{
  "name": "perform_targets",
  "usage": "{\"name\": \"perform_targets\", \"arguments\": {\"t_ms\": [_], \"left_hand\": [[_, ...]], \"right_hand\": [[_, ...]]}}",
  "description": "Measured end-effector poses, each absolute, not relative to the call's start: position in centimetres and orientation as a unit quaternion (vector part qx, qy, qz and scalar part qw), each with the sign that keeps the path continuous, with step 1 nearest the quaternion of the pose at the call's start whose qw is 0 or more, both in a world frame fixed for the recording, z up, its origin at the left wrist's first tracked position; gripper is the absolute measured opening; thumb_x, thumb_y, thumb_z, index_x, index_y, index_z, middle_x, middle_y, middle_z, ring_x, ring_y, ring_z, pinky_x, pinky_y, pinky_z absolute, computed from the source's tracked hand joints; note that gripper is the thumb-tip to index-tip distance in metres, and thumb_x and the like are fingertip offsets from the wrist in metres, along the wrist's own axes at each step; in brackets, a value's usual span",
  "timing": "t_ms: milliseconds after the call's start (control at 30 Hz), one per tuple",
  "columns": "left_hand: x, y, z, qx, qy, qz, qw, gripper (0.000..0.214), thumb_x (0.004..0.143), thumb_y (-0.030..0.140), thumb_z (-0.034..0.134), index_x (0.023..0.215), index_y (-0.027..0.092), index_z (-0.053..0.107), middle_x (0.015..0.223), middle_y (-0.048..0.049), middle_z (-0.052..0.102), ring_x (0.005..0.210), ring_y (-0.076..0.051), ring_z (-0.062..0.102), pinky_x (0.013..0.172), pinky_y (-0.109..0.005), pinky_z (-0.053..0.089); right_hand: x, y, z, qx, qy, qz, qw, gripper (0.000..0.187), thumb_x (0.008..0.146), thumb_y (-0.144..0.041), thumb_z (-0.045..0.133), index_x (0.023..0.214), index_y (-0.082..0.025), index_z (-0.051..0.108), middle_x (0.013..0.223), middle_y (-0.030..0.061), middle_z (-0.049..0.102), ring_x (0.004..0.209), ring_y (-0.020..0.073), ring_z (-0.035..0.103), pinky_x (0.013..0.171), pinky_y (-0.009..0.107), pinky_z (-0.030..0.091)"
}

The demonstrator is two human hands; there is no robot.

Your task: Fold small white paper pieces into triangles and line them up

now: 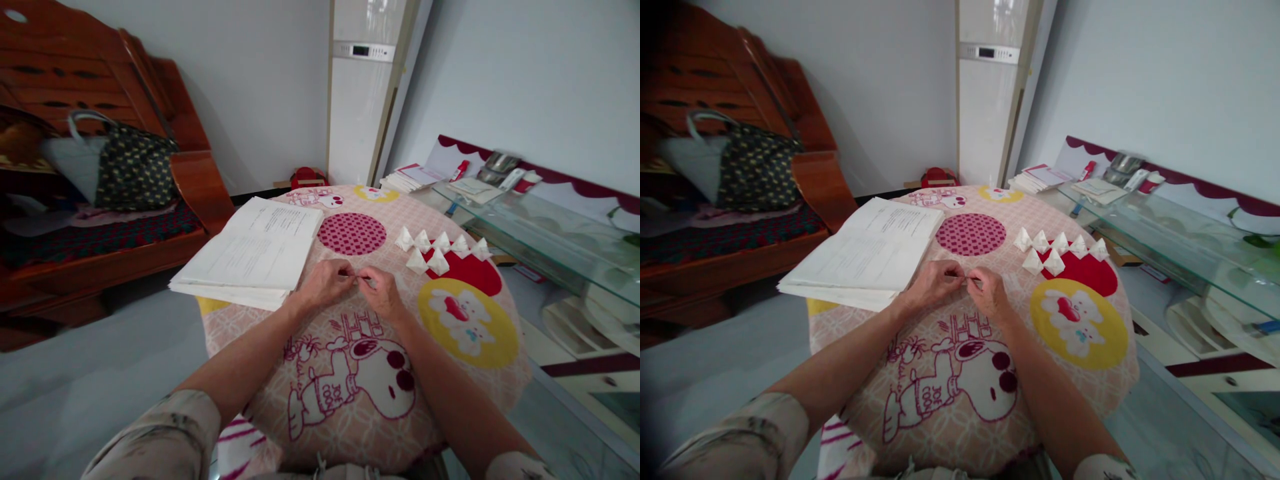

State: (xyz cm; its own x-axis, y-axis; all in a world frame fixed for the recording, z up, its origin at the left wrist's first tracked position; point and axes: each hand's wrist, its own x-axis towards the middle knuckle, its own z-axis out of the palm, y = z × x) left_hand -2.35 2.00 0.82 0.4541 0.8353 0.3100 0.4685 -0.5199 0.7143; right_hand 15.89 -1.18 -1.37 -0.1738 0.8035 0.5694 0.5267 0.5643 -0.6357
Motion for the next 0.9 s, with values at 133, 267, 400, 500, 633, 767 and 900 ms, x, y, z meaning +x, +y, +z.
{"name": "perform_targets", "arguments": {"t_ms": [133,267,400,500,633,767,900], "left_hand": [[-2.2,1.9,0.9,0.781,0.405,0.347,0.325,0.012,0.079,0.020,0.062,0.072,0.013,0.070,0.069,-0.0024,0.068,0.066,-0.013,0.058,0.062,-0.023,0.042],[-2.5,2.4,0.9,0.747,0.409,0.367,0.373,0.010,0.074,0.019,0.060,0.067,0.014,0.065,0.065,-0.0001,0.063,0.063,-0.011,0.053,0.060,-0.022,0.039],[-2.9,3.0,0.7,0.703,0.409,0.378,0.442,0.012,0.070,0.024,0.064,0.064,0.014,0.062,0.061,0.0021,0.056,0.058,-0.008,0.046,0.055,-0.021,0.033],[-3.1,3.3,0.6,0.655,0.416,0.396,0.491,0.016,0.069,0.029,0.066,0.065,0.014,0.061,0.060,0.0027,0.053,0.055,-0.008,0.043,0.051,-0.021,0.030],[-2.9,3.3,0.3,0.610,0.426,0.412,0.526,0.023,0.068,0.036,0.069,0.066,0.014,0.061,0.059,0.0026,0.053,0.052,-0.008,0.042,0.049,-0.021,0.028],[-2.7,3.3,0.0,0.596,0.430,0.406,0.544,0.021,0.066,0.033,0.069,0.066,0.013,0.063,0.058,0.0022,0.055,0.051,-0.007,0.044,0.048,-0.020,0.029],[-2.9,3.5,0.0,0.574,0.428,0.388,0.579,0.018,0.065,0.028,0.072,0.066,0.013,0.063,0.057,0.0003,0.060,0.049,-0.008,0.050,0.048,-0.021,0.038]], "right_hand": [[15.9,-1.3,-0.8,-0.459,-0.729,0.196,0.469,0.012,0.080,-0.020,0.056,0.077,-0.020,0.067,0.075,0.0030,0.070,0.071,0.0178,0.063,0.069,0.029,0.050],[16.8,-1.1,-0.3,-0.476,-0.700,0.246,0.472,0.011,0.077,-0.025,0.058,0.072,-0.020,0.066,0.066,0.0002,0.066,0.065,0.0159,0.058,0.063,0.027,0.046],[18.1,-0.9,-0.3,-0.504,-0.642,0.312,0.487,0.011,0.075,-0.028,0.062,0.069,-0.020,0.067,0.063,-0.0005,0.065,0.062,0.0155,0.057,0.062,0.028,0.045],[18.4,-0.9,-0.3,-0.512,-0.575,0.378,0.514,0.016,0.076,-0.034,0.066,0.070,-0.019,0.068,0.067,0.0016,0.068,0.065,0.0169,0.061,0.066,0.030,0.049],[17.7,-1.1,-0.3,-0.489,-0.559,0.443,0.502,0.025,0.076,-0.044,0.072,0.074,-0.019,0.071,0.069,0.0016,0.069,0.064,0.0162,0.061,0.062,0.028,0.049],[16.9,-1.3,-0.3,-0.501,-0.548,0.481,0.466,0.028,0.071,-0.044,0.074,0.062,-0.018,0.066,0.056,-0.0004,0.060,0.051,0.0134,0.051,0.048,0.026,0.041],[17.3,-1.3,-0.2,-0.516,-0.477,0.500,0.507,0.027,0.065,-0.044,0.077,0.064,-0.018,0.067,0.054,-0.0004,0.061,0.046,0.0131,0.049,0.040,0.025,0.038]]}}
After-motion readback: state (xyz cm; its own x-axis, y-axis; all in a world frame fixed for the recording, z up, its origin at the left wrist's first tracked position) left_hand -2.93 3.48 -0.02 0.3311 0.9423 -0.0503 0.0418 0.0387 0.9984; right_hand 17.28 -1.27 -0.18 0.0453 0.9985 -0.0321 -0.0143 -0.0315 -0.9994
